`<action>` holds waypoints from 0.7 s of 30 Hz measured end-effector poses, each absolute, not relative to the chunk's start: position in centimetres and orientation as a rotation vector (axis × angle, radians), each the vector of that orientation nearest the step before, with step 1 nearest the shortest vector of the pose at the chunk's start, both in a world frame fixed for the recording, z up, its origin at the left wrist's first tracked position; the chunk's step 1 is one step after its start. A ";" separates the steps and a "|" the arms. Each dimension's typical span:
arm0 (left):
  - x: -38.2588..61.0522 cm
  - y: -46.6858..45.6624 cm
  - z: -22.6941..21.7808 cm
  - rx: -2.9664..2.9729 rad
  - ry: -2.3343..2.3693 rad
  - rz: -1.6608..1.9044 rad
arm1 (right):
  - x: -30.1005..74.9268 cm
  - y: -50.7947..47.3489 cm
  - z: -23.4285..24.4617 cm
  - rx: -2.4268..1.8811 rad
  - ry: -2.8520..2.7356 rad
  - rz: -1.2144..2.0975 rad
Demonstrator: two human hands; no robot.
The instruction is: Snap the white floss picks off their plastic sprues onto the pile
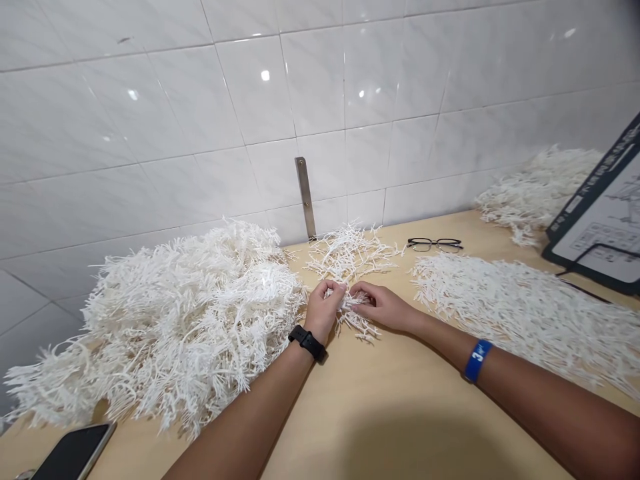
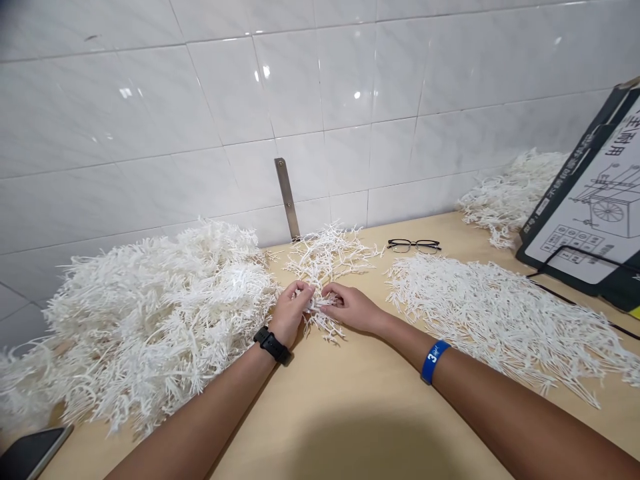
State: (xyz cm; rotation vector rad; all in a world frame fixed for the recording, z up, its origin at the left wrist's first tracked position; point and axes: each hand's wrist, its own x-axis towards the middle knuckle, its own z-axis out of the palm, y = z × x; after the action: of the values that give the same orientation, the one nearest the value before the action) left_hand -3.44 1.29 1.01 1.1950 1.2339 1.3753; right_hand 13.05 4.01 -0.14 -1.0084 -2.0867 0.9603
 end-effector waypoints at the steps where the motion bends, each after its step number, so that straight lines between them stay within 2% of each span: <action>1: -3.4 1.2 1.1 1.210 1.245 1.375 | 13.0 4.0 -0.1 -1.000 -2.102 0.948; 11: -3.3 1.2 0.8 1.216 1.170 1.386 | 13.0 3.5 0.4 -0.933 -2.104 0.842; 21: -3.0 1.4 0.6 1.194 1.219 1.379 | 13.3 3.9 0.3 -0.876 -1.945 0.461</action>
State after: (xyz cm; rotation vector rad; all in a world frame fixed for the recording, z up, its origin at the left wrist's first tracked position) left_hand -3.01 1.41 0.59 1.1939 1.2191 1.3791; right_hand 13.25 3.90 0.30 -0.8755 -1.9455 0.4611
